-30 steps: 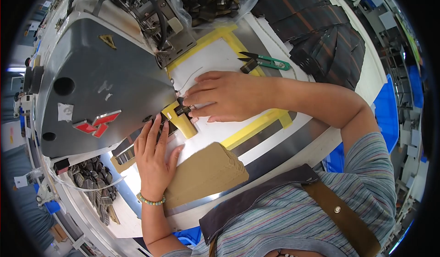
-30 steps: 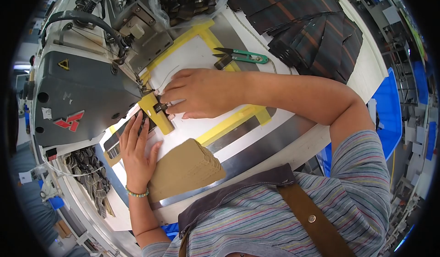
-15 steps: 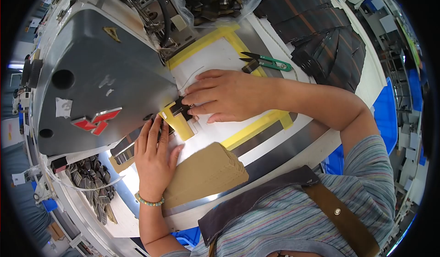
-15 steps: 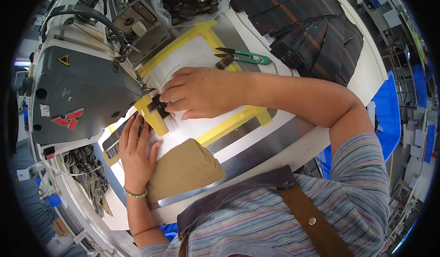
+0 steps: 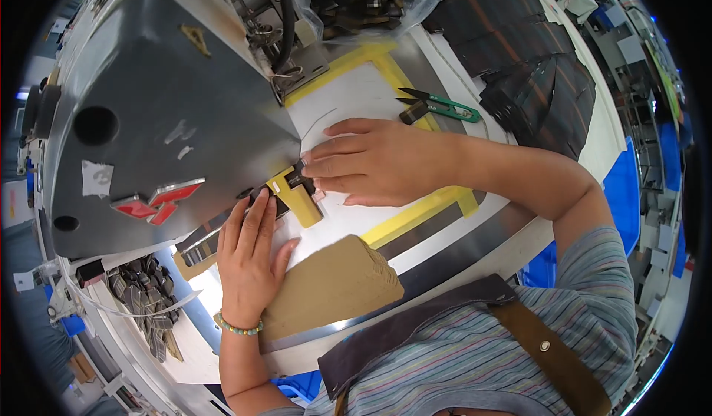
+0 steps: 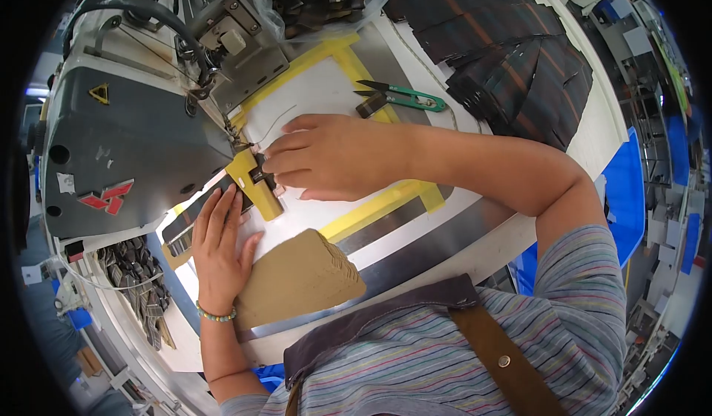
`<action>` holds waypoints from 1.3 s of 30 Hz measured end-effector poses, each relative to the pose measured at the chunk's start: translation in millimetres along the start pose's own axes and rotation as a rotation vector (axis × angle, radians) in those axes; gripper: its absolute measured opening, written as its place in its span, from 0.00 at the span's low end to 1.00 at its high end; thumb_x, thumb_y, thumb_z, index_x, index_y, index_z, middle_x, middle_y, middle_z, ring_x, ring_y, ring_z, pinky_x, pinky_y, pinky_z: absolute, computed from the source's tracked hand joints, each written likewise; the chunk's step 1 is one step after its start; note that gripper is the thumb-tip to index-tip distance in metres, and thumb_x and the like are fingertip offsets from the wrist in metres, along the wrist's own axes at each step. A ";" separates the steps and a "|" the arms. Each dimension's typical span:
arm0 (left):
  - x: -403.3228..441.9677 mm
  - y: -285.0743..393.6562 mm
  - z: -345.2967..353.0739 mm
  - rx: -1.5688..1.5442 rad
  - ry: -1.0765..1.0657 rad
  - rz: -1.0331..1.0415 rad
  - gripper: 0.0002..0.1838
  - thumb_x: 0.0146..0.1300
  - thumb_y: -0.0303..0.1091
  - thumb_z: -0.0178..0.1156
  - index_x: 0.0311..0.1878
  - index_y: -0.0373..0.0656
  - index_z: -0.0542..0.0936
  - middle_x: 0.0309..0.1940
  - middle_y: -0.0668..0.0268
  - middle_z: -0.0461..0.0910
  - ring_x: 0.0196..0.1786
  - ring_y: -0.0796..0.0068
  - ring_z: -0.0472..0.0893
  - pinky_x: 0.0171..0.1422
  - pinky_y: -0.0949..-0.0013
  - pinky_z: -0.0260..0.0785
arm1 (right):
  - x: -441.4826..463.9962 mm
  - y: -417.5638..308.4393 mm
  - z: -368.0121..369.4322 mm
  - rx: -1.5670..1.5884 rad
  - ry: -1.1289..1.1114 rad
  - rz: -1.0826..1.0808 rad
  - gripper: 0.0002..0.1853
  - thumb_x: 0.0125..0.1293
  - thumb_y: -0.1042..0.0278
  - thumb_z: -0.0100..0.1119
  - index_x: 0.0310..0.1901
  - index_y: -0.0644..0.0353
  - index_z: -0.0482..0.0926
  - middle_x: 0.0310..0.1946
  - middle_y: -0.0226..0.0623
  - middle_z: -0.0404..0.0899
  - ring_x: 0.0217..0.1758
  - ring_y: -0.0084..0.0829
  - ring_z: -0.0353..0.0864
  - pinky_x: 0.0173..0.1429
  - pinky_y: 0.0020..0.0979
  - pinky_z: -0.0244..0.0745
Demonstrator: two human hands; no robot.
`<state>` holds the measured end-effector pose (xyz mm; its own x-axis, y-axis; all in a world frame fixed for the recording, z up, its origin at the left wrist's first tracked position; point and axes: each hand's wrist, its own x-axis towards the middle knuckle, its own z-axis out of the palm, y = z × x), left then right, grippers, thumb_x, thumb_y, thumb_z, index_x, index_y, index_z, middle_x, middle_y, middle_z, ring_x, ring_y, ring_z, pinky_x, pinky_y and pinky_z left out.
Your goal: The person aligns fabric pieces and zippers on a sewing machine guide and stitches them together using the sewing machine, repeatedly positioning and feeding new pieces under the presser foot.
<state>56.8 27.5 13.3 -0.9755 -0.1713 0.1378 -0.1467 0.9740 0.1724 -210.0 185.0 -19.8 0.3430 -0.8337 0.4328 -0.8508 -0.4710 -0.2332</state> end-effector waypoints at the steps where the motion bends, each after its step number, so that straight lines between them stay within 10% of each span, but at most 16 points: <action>1: -0.2 0.1 -0.1 -0.014 -0.005 -0.003 0.36 0.62 0.37 0.73 0.72 0.33 0.77 0.74 0.54 0.76 0.74 0.46 0.74 0.76 0.49 0.68 | -0.8 -0.5 1.0 -0.014 -0.030 0.028 0.23 0.72 0.54 0.66 0.63 0.57 0.82 0.67 0.34 0.81 0.74 0.35 0.76 0.82 0.45 0.65; 39: 1.1 1.0 -7.5 0.006 -0.075 0.040 0.37 0.58 0.38 0.74 0.68 0.28 0.77 0.71 0.48 0.76 0.77 0.42 0.72 0.78 0.49 0.69 | 0.8 -5.5 -1.4 -0.088 -0.056 0.006 0.21 0.74 0.52 0.63 0.61 0.55 0.84 0.65 0.32 0.83 0.74 0.34 0.76 0.80 0.43 0.66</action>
<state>56.8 27.2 21.0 -0.9901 -0.1207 0.0712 -0.1079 0.9809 0.1619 -205.6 187.3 -16.9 0.3575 -0.8522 0.3819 -0.8837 -0.4410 -0.1569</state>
